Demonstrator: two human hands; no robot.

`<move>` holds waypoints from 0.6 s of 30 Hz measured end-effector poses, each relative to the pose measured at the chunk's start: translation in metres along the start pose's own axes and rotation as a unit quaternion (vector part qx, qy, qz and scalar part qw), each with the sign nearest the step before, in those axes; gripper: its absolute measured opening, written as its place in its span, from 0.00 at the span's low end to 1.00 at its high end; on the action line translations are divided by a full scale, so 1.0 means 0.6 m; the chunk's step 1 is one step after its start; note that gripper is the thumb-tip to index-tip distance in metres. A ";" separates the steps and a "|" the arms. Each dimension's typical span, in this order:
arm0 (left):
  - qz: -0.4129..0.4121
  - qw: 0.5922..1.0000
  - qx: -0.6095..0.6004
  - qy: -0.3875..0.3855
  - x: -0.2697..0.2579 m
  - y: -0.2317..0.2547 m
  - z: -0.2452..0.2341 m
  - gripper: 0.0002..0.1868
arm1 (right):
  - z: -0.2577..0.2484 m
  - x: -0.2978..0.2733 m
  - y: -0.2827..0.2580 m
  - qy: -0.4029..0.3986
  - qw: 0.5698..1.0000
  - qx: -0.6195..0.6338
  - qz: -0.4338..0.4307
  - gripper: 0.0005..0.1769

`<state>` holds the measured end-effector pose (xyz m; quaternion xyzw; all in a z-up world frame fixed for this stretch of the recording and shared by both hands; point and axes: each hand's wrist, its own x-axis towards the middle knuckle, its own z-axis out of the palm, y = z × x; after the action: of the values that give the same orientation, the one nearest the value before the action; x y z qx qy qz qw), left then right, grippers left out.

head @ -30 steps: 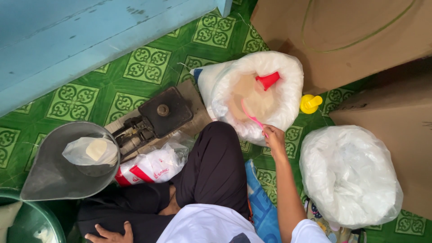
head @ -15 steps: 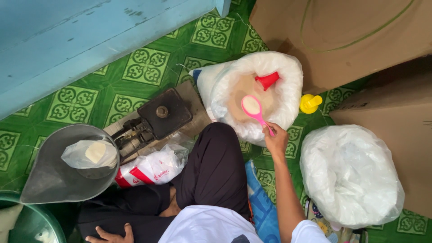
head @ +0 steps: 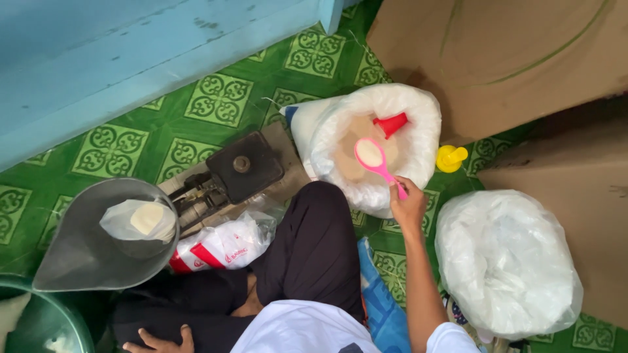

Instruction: Manually scooping white powder from a large sack into small plastic bags using a scale for measurement.

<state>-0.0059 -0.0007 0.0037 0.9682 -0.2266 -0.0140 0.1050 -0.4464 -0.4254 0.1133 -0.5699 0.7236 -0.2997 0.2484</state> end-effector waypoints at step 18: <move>-0.040 0.996 0.080 -0.004 -0.008 0.042 -0.050 0.54 | -0.127 -0.018 -0.399 -0.105 0.915 -0.114 -0.372 0.10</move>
<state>-0.0192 -0.0148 0.0385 0.9818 -0.1881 -0.0042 0.0261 -0.3354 -0.4445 0.3384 -0.8504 0.4588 -0.2244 0.1265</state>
